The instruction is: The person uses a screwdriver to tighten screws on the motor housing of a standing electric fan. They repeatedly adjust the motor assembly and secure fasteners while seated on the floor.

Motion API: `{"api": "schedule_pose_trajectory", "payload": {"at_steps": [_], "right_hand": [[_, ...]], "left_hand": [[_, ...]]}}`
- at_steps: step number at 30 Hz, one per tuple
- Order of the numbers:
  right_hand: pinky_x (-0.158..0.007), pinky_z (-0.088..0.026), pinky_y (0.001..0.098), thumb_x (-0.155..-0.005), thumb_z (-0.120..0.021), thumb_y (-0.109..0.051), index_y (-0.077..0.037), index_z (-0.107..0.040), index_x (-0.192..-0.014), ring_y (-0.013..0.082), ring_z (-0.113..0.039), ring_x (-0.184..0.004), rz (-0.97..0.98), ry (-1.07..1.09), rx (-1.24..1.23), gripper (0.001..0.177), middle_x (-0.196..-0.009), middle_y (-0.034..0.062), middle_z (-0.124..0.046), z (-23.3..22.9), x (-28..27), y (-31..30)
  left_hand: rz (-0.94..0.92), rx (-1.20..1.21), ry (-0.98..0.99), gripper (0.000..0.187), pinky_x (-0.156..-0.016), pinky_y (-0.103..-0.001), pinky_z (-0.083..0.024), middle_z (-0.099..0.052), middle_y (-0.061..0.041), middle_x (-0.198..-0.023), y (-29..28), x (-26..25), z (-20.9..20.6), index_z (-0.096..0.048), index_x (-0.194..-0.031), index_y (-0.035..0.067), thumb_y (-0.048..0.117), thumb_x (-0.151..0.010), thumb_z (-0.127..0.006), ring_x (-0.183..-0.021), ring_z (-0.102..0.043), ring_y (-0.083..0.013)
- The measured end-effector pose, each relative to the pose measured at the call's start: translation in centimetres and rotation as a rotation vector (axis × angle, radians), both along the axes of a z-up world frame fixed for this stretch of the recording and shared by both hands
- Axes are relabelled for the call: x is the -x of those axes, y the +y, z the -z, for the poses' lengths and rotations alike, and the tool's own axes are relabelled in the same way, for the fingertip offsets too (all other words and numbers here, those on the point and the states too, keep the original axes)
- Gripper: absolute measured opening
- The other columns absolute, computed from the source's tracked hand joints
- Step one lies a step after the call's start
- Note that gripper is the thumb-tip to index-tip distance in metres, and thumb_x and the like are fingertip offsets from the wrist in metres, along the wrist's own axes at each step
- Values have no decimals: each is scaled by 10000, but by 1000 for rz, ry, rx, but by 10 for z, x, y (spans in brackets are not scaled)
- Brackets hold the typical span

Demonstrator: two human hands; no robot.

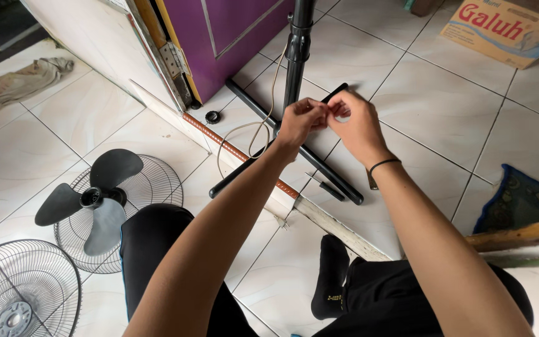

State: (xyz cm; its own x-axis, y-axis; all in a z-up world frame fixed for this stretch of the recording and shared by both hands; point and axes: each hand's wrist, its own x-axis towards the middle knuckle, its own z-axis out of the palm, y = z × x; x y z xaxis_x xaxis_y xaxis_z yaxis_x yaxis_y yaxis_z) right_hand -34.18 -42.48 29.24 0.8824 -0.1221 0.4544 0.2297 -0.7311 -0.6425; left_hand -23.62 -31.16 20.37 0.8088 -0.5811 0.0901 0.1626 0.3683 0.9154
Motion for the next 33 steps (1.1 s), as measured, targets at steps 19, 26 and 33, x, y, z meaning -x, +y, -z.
{"api": "schedule_pose_trajectory", "payload": {"at_steps": [19,26,33], "right_hand": [[-792,-568,295,-955,-705,-10,-7,-675,-1001,169,-704,-872,-128,-118,103,54,-971,65,-677,-66,-20,44],[-774,-561,281,-963,-708,-28,-19,-700,-1058,173,-693,-850,-157,-117,7,96,-979,78,-685,-27,-52,42],[-781,-553,348,-968,-667,-224,-107,-692,-985,227,-703,-826,88,421,125,121,-897,71,-726,71,-72,11]], "left_hand": [[31,170,120,160,-918,-340,-617,-738,-102,-944,60,-21,-59,-669,-1016,18,173,-984,-644,-880,-732,-174],[10,198,192,142,-909,-324,-598,-733,-90,-973,68,-40,-32,-655,-1039,28,167,-1013,-634,-903,-710,-154],[-117,133,220,146,-806,-272,-564,-712,-56,-875,68,-70,-10,-672,-1019,38,180,-983,-661,-809,-674,-121]]}}
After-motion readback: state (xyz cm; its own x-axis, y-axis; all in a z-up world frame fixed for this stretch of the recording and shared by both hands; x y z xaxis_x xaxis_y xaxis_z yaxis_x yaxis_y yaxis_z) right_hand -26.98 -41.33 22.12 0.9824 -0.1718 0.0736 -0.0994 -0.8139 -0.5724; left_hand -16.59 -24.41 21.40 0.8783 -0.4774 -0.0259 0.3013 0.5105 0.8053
